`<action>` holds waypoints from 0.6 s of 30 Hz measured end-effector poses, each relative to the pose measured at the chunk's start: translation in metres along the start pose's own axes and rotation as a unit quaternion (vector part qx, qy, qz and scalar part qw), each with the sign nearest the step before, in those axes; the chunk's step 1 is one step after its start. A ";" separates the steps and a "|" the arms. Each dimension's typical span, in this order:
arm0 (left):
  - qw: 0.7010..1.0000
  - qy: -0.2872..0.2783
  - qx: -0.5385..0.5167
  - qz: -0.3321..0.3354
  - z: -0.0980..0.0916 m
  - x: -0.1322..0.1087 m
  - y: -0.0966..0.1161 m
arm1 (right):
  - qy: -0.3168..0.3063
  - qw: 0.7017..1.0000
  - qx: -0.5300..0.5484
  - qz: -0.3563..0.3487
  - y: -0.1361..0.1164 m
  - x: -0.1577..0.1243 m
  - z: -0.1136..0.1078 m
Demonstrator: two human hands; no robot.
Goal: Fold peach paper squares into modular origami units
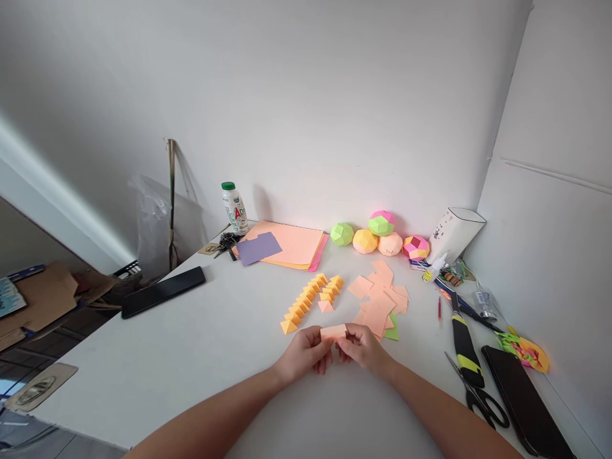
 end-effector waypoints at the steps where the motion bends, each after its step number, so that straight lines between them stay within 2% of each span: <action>1: 1.000 0.001 0.001 0.000 0.000 0.000 0.000 | -0.001 1.000 0.002 -0.001 -0.001 0.000 0.000; 18: 1.000 -0.002 0.007 0.000 0.001 0.000 0.000 | 0.013 1.000 -0.022 0.007 -0.001 -0.001 0.001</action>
Point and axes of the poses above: each hand's wrist, its own x-axis towards the middle knuckle, its own z-axis out of the palm, y = z × x, the point moved 6 cm from there along x, towards the middle knuckle, and after that the axes turned 1 degree about -z, right-handed, at the moved point
